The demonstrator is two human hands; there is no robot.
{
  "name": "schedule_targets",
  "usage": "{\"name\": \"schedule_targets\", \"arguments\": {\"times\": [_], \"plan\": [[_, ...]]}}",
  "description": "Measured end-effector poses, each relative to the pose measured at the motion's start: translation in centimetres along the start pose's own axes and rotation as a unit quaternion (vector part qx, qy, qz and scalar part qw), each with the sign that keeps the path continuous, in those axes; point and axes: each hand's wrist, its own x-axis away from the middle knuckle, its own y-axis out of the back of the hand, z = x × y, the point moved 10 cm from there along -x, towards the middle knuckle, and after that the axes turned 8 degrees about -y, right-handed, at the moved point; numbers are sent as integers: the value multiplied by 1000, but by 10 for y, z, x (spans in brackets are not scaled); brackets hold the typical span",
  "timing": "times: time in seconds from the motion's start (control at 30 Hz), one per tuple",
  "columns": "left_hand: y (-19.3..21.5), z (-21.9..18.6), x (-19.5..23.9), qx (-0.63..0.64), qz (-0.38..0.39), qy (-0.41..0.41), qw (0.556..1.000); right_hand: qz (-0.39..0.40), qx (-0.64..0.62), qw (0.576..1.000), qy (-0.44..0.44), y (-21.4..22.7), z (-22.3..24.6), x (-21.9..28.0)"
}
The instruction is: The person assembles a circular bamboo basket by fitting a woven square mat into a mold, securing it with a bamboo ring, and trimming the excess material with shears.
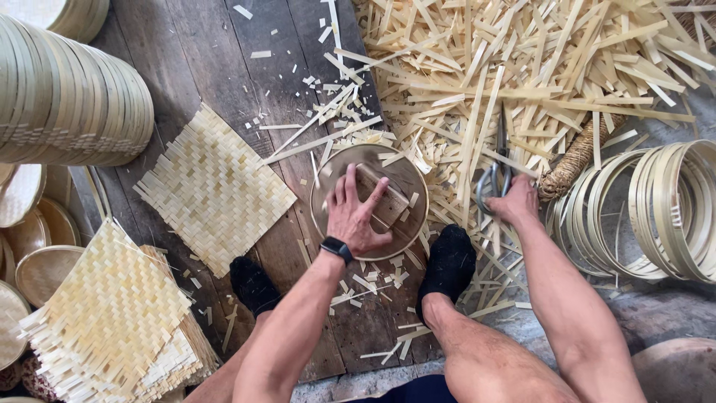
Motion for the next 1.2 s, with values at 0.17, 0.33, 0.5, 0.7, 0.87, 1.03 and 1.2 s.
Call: {"name": "schedule_targets", "arguments": {"times": [0.17, 0.33, 0.5, 0.7, 0.87, 1.03, 1.2], "plan": [[16, 12, 18, 44, -62, 195, 978, 175, -255, 951, 19, -7, -1, 39], [30, 8, 10, 40, 13, 253, 966, 30, 44, 996, 68, 6, 4, 107], [40, 0, 2, 30, 35, 262, 964, -125, 78, 941, 304, 11, 50, 143], [38, -3, 5, 35, 57, 269, 961, -182, 169, 896, 369, -20, 75, 128], [37, -6, 3, 24, 60, 273, 960, -157, 192, 905, 345, -15, 86, 134], [40, -6, 3, 26, 62, 273, 960, -180, 170, 896, 369, -3, 98, 149], [42, -6, 3, 16, 56, 271, 961, -207, 169, 887, 378, -13, 88, 135]]}}
